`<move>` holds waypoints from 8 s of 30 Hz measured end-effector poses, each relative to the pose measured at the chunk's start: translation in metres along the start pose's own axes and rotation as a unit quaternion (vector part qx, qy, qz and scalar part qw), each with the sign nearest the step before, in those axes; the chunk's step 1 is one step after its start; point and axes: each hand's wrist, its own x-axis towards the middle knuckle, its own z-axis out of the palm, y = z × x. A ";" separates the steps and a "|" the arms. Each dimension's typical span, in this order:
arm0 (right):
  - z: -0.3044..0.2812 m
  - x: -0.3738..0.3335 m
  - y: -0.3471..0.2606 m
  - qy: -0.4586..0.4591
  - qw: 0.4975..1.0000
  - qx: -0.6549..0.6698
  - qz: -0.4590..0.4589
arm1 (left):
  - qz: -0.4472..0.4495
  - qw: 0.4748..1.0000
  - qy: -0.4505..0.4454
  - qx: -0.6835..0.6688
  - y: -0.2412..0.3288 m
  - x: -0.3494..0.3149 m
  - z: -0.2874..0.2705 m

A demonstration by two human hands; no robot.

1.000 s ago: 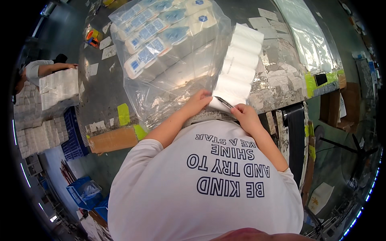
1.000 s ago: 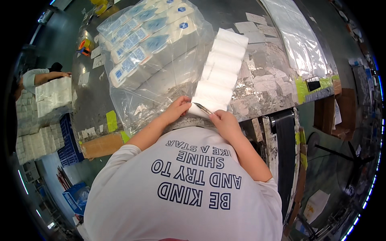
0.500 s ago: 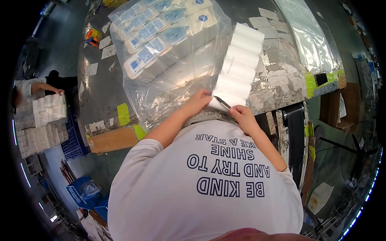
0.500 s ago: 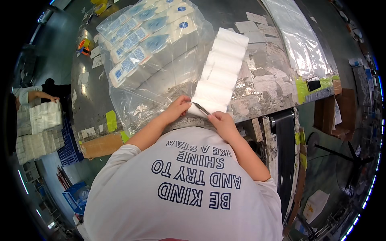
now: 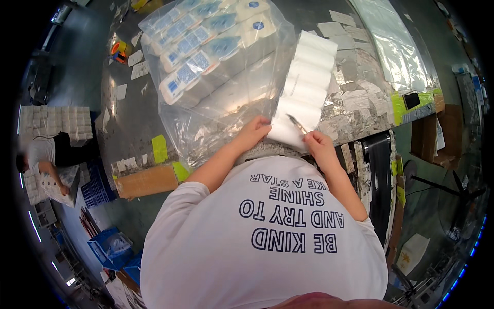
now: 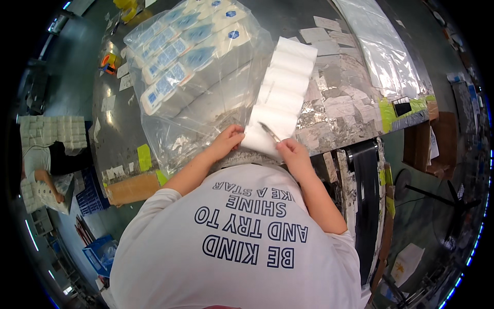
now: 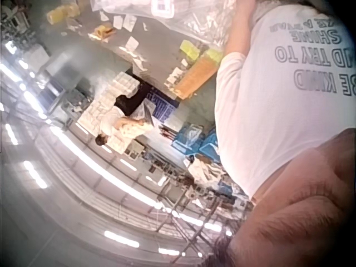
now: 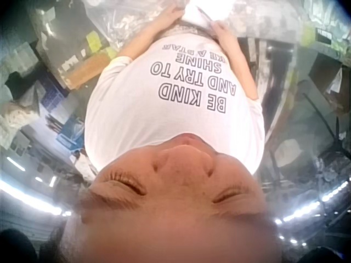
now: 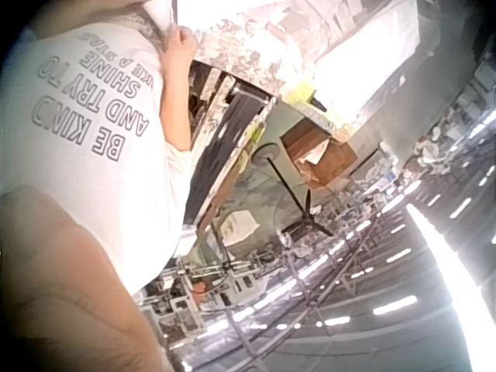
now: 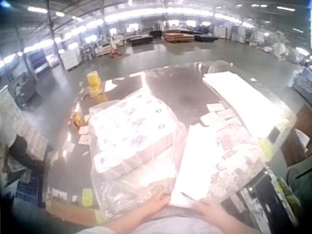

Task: The person places sanitary pads into a large plastic bag, then uses a heating tool to seal the bag and moves the packaged items aside.

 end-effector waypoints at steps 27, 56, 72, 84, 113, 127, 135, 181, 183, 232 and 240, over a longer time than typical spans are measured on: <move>-0.124 0.100 0.052 0.071 0.985 0.142 0.074 | 0.050 0.982 0.151 0.104 -0.018 0.020 -0.001; -0.065 -0.061 0.035 -0.043 0.920 0.387 0.056 | 0.246 0.966 0.079 0.007 0.135 -0.075 -0.056; 0.053 -0.013 0.010 -0.289 0.876 0.305 0.234 | 0.169 0.956 -0.236 -0.049 0.180 -0.177 -0.020; 0.085 0.046 0.006 -0.149 0.857 0.485 0.085 | 0.181 0.953 0.085 0.227 0.169 -0.164 -0.035; -0.214 0.063 0.029 0.120 0.985 -0.097 0.076 | 0.112 0.966 0.083 0.217 0.054 0.050 -0.055; -0.081 -0.057 0.065 0.092 0.933 0.338 0.087 | 0.164 0.847 0.102 0.495 0.160 -0.115 0.001; -0.091 -0.034 0.033 0.059 0.847 0.519 0.096 | 0.210 0.909 0.287 0.216 0.139 -0.085 -0.092; 0.174 0.280 -0.173 -0.073 0.804 -0.317 -0.499 | 0.214 0.861 0.079 0.454 0.079 -0.073 -0.011; 0.111 0.286 -0.160 -0.052 0.869 -0.306 -0.386 | 0.256 0.838 0.086 0.475 0.070 -0.068 -0.010; -0.024 0.024 0.099 0.227 0.793 -0.500 -0.264 | 0.205 0.808 0.304 0.461 0.104 -0.001 -0.042; -0.024 0.027 0.102 0.231 0.789 -0.500 -0.271 | 0.183 0.819 0.299 0.454 0.104 0.000 -0.043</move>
